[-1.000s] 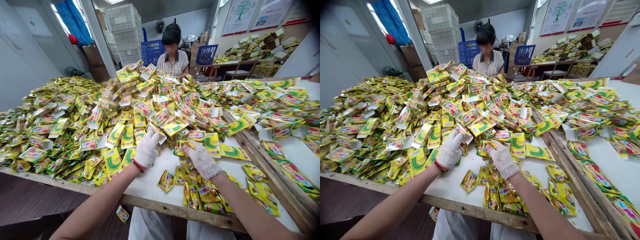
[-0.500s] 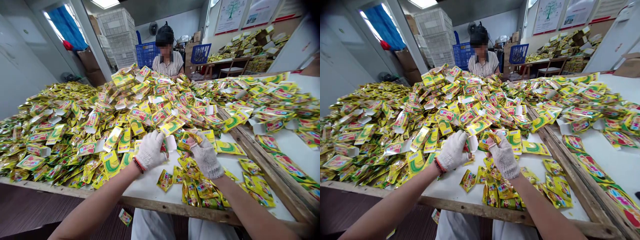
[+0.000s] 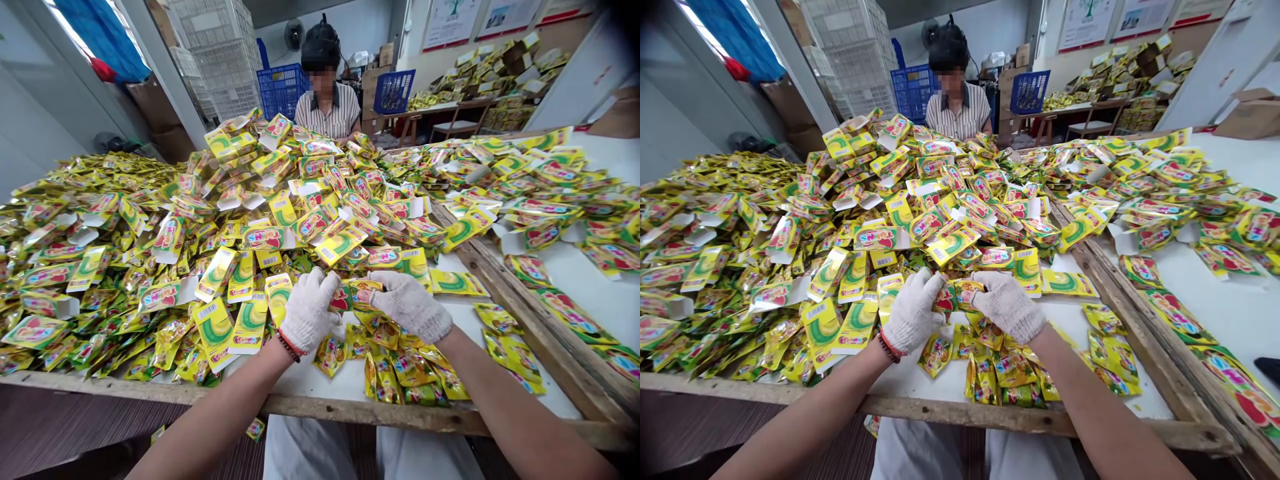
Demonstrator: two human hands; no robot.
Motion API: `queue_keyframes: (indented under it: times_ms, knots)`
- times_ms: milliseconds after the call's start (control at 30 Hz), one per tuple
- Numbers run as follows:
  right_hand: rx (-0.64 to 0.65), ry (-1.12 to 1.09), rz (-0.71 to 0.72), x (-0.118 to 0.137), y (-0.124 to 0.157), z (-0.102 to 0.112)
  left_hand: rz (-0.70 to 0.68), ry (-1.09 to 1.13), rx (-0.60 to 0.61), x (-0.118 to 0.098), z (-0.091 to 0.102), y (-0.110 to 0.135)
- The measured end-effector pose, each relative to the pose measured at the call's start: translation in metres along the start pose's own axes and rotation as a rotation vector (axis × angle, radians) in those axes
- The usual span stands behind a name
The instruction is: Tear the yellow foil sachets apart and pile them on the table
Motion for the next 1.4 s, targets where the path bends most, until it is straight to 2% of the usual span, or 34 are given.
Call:
queue_keyframes:
  times_ms: [67,100,233,333,400,533,567,633,800,933,1033,1100,1167,1233,1267,1333,1400]
  knots:
    - [0.183,0.023,0.064,-0.001,0.0,-0.004,-0.045,0.01,0.03,-0.001,-0.001,0.001]
    - [0.22,0.065,0.083,-0.003,-0.001,-0.006,-0.065,0.001,0.044,-0.001,-0.002,0.001]
    - [0.143,0.19,0.076,-0.008,-0.002,-0.012,-0.11,-0.066,0.077,-0.003,-0.004,0.0]
    - [0.178,0.111,0.082,-0.011,-0.003,-0.009,-0.078,-0.08,0.051,-0.002,-0.001,0.0]
    - [0.183,0.139,0.063,-0.012,-0.003,-0.007,-0.058,-0.061,0.029,-0.002,0.001,0.0]
    - [0.063,0.303,0.074,-0.011,-0.004,-0.013,-0.075,-0.028,0.006,-0.004,0.001,0.002]
    - [0.065,0.3,0.088,-0.01,-0.004,-0.015,-0.079,-0.033,0.009,-0.005,-0.001,0.002]
    - [0.146,0.207,0.062,-0.008,-0.003,-0.017,-0.067,-0.041,0.017,-0.005,-0.002,0.002]
    - [0.416,-0.228,-0.308,0.0,0.006,-0.009,0.004,-0.042,0.01,-0.005,-0.003,0.0]
    - [0.616,-0.403,-0.312,0.012,0.015,-0.012,-0.056,0.074,-0.009,-0.005,-0.005,0.001]
    - [0.558,-0.423,-0.319,0.011,0.014,-0.016,-0.109,0.378,-0.098,0.001,-0.002,-0.001]
    - [0.466,-0.431,-0.331,0.006,0.01,-0.016,-0.027,0.653,-0.161,0.008,0.004,-0.004]
    - [0.392,-0.401,-0.308,0.001,0.005,-0.014,0.116,0.871,-0.091,0.013,0.01,-0.006]
    - [0.31,-0.27,-0.197,-0.002,0.0,-0.014,0.209,0.983,0.042,0.014,0.014,-0.007]
    - [0.257,-0.176,-0.123,-0.002,-0.002,-0.014,0.227,1.009,0.086,0.013,0.015,-0.006]
    - [0.186,-0.02,-0.014,-0.002,-0.006,-0.013,0.228,1.054,0.097,0.011,0.018,-0.006]
    - [0.169,-0.032,-0.047,-0.004,-0.009,-0.008,0.194,1.156,0.09,0.01,0.018,-0.006]
Point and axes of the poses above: each hand's wrist, its own y-axis away from the middle knuckle, its own z-axis out of the back of the hand, x = y × z, the point moved 1 cm from there along -y, towards the middle knuckle, and after that the axes turned 2 degrees about x, right-handed, at the moved point
